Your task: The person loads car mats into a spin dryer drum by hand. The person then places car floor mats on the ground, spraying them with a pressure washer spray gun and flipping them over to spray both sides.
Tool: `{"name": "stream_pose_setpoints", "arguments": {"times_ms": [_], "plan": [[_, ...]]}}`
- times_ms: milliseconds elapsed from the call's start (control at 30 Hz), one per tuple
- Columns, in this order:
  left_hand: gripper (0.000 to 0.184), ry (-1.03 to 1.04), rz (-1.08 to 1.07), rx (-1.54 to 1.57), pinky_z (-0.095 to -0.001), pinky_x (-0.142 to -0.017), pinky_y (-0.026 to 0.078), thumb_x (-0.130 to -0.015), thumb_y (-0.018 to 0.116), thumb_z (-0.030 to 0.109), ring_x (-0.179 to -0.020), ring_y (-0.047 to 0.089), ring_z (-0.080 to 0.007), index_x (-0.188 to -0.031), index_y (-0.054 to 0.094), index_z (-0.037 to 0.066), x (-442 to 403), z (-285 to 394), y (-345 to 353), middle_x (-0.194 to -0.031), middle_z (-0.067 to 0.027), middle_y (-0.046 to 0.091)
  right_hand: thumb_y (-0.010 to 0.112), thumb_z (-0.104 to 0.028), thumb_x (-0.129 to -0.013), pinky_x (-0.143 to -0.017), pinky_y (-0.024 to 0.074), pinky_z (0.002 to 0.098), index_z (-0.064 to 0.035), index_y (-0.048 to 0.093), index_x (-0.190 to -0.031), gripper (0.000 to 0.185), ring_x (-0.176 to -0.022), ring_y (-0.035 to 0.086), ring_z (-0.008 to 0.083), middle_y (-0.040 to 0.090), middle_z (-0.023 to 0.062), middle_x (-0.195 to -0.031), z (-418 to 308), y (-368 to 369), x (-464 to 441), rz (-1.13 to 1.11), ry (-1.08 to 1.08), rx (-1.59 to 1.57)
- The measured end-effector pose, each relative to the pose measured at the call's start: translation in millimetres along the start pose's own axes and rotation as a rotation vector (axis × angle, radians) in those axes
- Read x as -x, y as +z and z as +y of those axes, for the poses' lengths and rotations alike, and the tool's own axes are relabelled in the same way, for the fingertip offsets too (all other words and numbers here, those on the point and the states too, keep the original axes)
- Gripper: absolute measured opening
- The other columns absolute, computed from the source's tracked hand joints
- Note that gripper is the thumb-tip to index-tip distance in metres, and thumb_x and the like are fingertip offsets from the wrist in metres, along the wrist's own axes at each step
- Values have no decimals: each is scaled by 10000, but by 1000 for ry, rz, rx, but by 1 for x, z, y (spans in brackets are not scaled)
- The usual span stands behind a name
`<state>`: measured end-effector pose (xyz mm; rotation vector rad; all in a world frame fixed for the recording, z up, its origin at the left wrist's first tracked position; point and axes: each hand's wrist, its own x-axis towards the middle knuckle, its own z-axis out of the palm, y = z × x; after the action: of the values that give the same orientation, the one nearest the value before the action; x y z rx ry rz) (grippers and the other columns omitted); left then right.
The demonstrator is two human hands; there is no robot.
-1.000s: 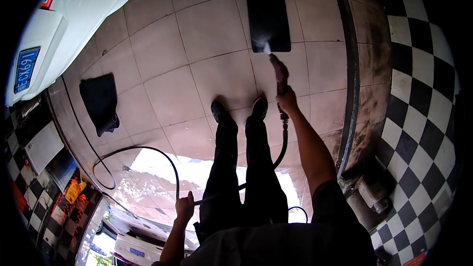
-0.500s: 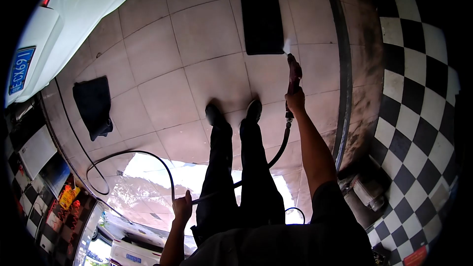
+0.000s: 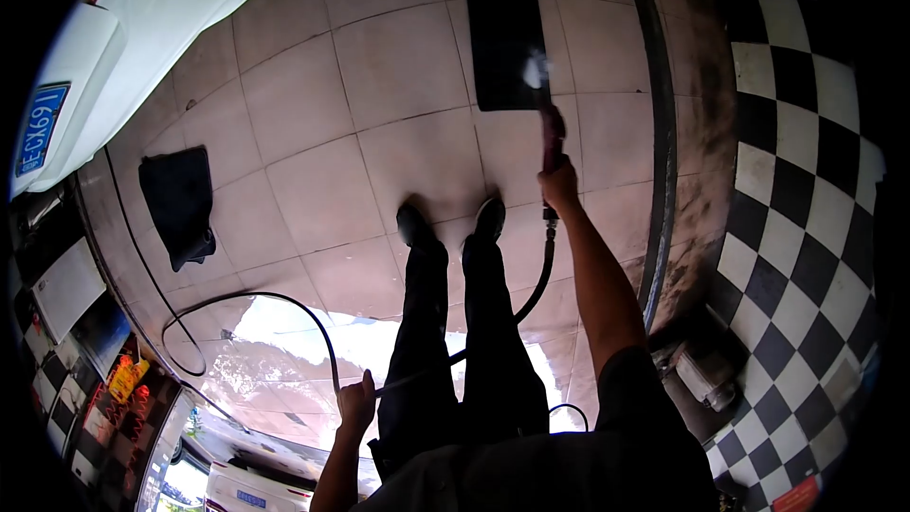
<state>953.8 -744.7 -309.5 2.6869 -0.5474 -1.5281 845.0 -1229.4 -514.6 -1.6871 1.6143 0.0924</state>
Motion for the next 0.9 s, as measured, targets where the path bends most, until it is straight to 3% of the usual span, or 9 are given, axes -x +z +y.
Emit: {"name": "stream_pose_setpoints", "arguments": {"times_ms": [167,400,467,500,533,600,733,800,900], "plan": [[607,12,55,-8,-468,-465,391,-919,307,334,-440,514,-366,-437,494,16,-9,5,1,-451,-190,497,542,-90,-643,-678,461,434,-10,478,-985,356,-787,579,377,587,203,-818,-3,-17,-3,77,-16,37],[600,-40,18,11,-467,-466,391,-916,325,335,-441,514,-367,-438,494,13,-1,-6,2,-455,-188,500,542,-89,-673,-770,446,420,-13,472,-1020,363,-892,555,396,584,233,-909,-53,24,7,-193,-113,13],[601,-24,17,13,-469,-471,392,-916,326,336,-445,518,-365,-438,494,13,-2,1,-2,-455,-186,500,547,-77,-641,-608,466,388,-19,483,-941,312,-681,585,319,568,175,-746,-50,30,1,-116,-186,11],[599,-8,32,-10,-467,-473,393,-916,327,337,-450,523,-363,-441,495,14,-4,-4,5,-458,-185,503,552,-78,-640,-613,469,393,-19,486,-945,318,-683,586,325,572,180,-759,-46,29,-6,-68,-184,18],[599,-9,34,-4,-467,-473,393,-916,327,337,-450,523,-363,-441,495,14,-5,-3,5,-458,-185,503,559,-82,-641,-625,473,399,-20,488,-948,322,-698,588,336,579,181,-773,-45,23,-9,-10,-215,60],[599,29,89,24,-459,-472,398,-917,325,333,-453,527,-361,-441,494,12,-9,4,4,-462,-184,505,550,-86,-669,-763,451,434,-21,467,-1037,382,-883,557,401,582,230,-917,-52,2,-11,-30,-62,93],[610,-68,45,97,-452,-480,407,-920,316,334,-452,524,-363,-444,501,1,-17,9,1,-460,-187,505,544,-88,-674,-762,456,432,-11,464,-1046,387,-868,563,401,579,234,-920,-64,-6,-14,-36,-7,126],[608,-70,44,104,-455,-479,405,-919,321,338,-453,524,-364,-445,502,1,-16,8,2,-460,-189,505,526,-94,-688,-770,456,432,-20,465,-1049,374,-889,557,402,578,242,-929,-73,15,-16,-96,-148,114],[603,-72,26,109,-461,-477,402,-915,331,343,-455,525,-366,-449,504,1,-15,6,3,-462,-193,503,528,-93,-691,-769,456,437,-18,456,-1053,377,-906,550,401,579,238,-929,-98,24,-11,-183,-184,126]]}}
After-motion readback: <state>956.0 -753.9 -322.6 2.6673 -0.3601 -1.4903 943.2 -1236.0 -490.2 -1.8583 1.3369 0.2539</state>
